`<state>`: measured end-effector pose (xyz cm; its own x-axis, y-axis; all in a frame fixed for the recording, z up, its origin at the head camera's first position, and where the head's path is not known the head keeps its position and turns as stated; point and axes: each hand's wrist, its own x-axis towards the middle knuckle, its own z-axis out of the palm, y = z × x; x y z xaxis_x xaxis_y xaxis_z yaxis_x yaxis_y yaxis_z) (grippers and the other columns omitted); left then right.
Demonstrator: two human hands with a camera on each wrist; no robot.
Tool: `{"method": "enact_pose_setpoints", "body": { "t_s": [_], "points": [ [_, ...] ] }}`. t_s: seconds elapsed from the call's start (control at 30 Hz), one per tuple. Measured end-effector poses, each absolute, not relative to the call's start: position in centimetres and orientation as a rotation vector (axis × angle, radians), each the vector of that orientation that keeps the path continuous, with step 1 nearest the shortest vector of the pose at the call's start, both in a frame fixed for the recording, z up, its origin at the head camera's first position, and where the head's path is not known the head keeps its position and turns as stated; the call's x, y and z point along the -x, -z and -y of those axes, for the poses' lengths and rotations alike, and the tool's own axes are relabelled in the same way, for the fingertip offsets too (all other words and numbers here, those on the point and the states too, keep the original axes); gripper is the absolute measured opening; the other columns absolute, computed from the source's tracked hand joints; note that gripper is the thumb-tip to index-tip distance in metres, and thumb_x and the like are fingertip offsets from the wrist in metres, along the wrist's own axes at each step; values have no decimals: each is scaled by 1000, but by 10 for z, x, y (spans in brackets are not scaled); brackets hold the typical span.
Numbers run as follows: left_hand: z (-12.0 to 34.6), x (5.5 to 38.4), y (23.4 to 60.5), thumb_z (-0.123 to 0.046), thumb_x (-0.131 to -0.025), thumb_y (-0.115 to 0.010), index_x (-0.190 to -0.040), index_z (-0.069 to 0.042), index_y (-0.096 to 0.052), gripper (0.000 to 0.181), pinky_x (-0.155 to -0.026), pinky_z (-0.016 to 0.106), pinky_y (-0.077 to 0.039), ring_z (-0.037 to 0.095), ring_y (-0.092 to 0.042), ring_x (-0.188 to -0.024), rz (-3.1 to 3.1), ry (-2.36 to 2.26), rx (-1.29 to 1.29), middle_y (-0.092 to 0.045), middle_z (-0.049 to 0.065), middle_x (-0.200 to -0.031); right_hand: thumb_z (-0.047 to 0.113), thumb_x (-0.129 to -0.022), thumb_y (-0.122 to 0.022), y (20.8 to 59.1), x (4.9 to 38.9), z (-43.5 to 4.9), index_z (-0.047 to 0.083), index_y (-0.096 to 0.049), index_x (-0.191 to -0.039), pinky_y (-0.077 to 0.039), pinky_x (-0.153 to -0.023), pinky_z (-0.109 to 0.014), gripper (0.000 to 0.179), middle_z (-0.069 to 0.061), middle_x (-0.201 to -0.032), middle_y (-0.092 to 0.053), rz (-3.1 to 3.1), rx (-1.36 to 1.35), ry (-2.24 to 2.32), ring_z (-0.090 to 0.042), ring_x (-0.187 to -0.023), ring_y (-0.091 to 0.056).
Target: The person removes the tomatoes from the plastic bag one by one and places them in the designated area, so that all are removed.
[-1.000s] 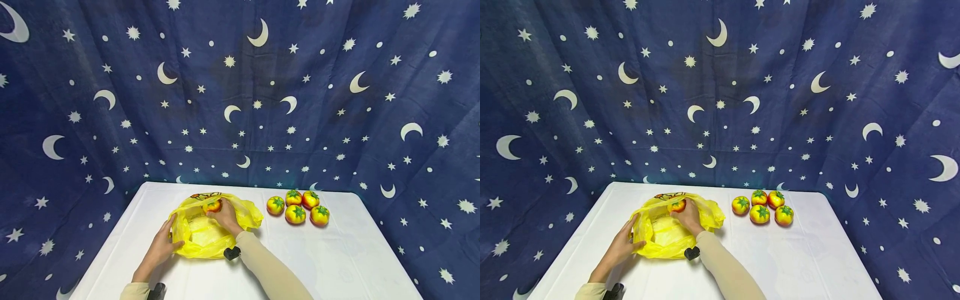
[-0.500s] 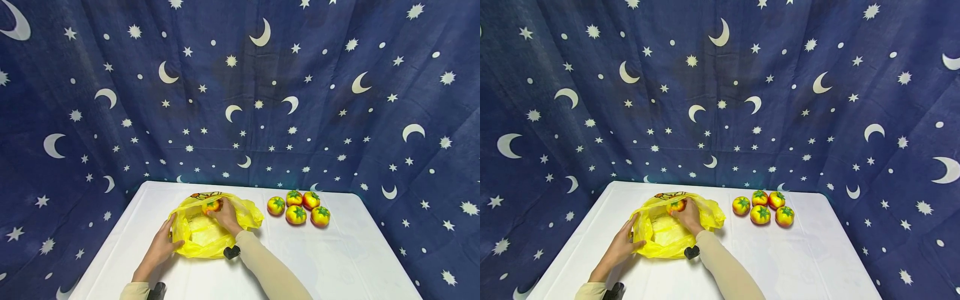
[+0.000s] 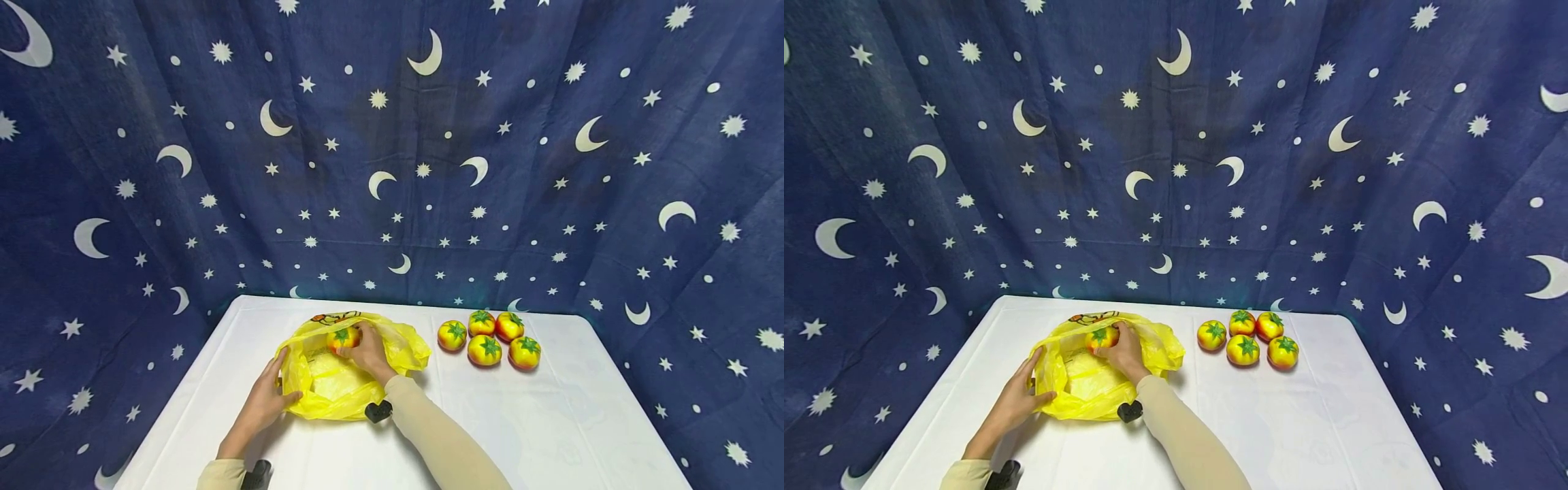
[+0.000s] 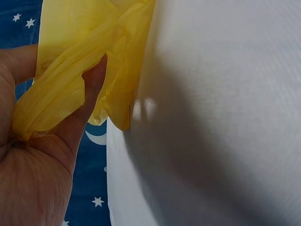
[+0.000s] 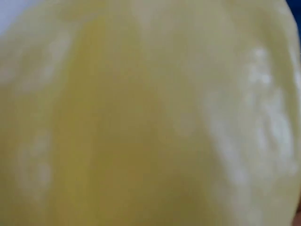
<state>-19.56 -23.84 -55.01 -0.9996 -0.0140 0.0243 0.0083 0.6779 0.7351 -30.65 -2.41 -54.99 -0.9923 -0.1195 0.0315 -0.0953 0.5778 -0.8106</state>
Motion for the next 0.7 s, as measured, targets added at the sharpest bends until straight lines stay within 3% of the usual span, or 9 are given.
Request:
{"method": "enact_pose_setpoints", "body": {
  "t_s": [0.5, 0.7],
  "points": [
    [238, 195, 548, -6, -78, -77, -158, -8, -14, 102, -118, 59, -24, 48, -23, -146, 2862, 1238, -9, -22, 25, -159, 28, -71, -89, 541, 291, 20, 10, -55, -132, -53, -97, -42, 73, -12, -126, -62, -2631, 320, 1315, -25, -107, -61],
    [239, 193, 548, -6, -77, -78, -158, -6, -14, 102, -118, 60, -24, 49, -23, -145, 2849, 1235, 11, -23, 26, -159, 24, -72, -87, 531, 282, 19, 14, -59, -132, -55, -95, -40, 67, -9, -128, -63, -2617, 414, 1368, -23, -106, -62]
  ]
}}
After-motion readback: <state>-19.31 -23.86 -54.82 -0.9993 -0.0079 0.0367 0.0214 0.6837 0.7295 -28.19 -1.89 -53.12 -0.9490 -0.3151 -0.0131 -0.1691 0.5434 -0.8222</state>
